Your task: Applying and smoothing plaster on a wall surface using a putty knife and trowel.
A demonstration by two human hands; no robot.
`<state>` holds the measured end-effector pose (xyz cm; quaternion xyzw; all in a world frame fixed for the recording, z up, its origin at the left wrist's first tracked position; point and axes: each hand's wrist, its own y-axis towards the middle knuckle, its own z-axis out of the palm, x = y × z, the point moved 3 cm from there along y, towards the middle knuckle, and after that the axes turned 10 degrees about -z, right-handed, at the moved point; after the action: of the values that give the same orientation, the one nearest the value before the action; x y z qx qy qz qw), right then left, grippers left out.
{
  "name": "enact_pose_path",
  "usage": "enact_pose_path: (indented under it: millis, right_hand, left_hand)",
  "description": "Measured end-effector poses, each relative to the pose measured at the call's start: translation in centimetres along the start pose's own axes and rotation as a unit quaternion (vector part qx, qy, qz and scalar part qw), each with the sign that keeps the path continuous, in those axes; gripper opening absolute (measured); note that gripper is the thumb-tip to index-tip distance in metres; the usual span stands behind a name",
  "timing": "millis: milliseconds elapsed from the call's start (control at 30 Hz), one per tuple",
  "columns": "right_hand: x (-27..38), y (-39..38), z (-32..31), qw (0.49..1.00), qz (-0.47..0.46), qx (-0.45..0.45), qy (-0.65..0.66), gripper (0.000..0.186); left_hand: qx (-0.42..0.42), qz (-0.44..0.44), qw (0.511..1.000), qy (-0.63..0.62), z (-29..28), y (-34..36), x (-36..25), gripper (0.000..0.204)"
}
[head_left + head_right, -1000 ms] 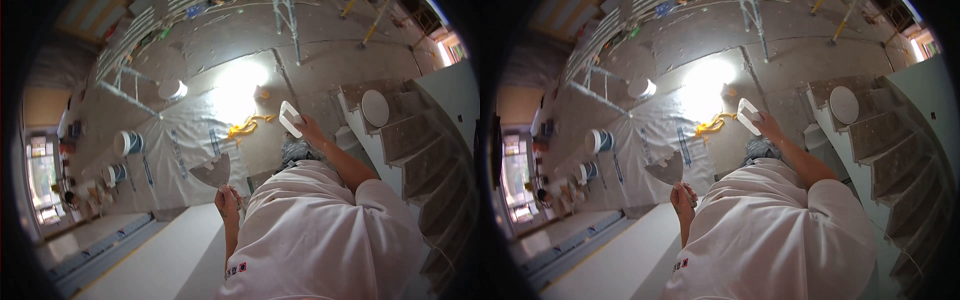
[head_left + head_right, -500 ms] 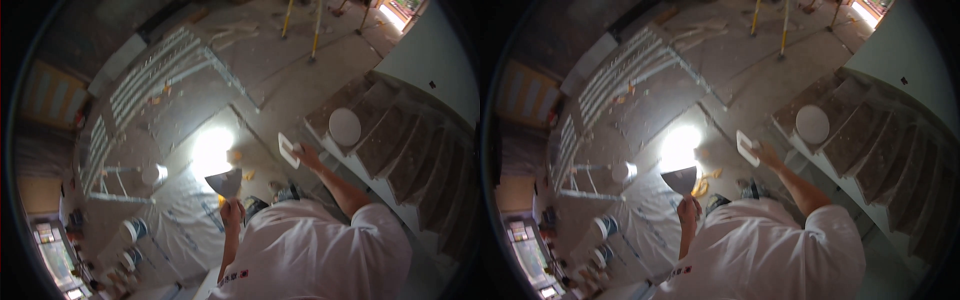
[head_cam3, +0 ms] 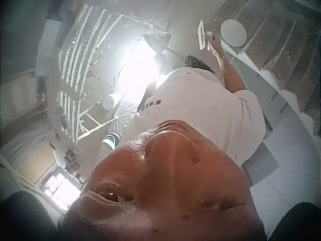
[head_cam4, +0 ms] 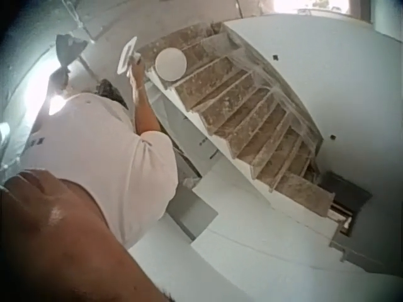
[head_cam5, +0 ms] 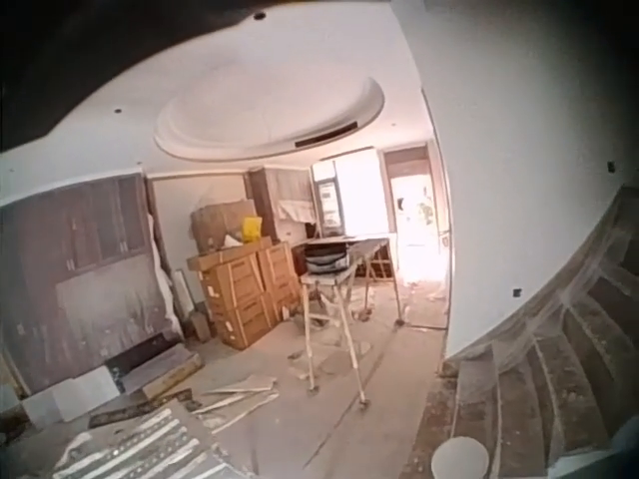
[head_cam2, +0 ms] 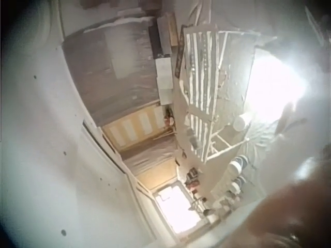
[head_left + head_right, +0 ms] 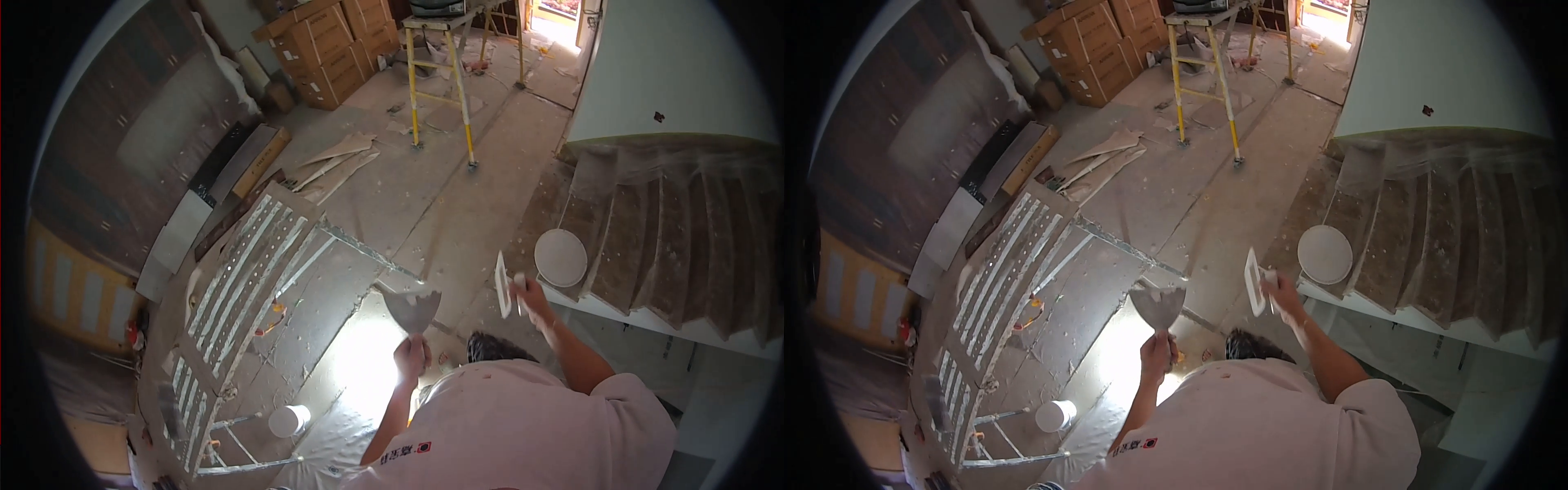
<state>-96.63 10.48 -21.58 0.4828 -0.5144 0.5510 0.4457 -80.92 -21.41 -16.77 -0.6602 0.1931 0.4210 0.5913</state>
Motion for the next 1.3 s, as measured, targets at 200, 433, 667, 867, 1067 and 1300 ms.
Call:
enact_pose_path:
  millis: [200,433,667,867,1067,1300]
  right_hand:
    - [13.8,9.6,1.5,0.940,-0.137,-0.049,0.310,0.018]
    - [19.4,21.5,1.9,0.880,-0.261,0.069,0.391,0.044]
    - [19.9,35.8,-1.6,0.868,-0.310,0.124,0.367,0.059]
    - [31.3,47.8,1.3,0.928,-0.327,0.175,-0.032,0.017]
    - [27.0,59.1,-5.5,0.989,-0.012,0.144,0.036,0.015]
    - [31.7,67.5,-8.2,0.968,0.138,0.130,0.166,0.026]
  left_hand:
    - [0.221,0.057,0.974,0.013,3.0,5.3,-13.9,0.037]
    - [0.399,0.034,0.914,0.062,10.2,17.7,-23.6,0.034]
    - [0.468,0.051,0.873,0.127,19.4,31.5,-33.3,0.033]
    - [0.489,0.090,0.859,0.122,25.6,38.8,-44.0,0.025]
    - [0.444,0.116,0.863,0.210,27.0,48.2,-55.4,0.020]
    - [0.397,0.264,0.750,0.458,35.2,61.2,-68.0,0.024]
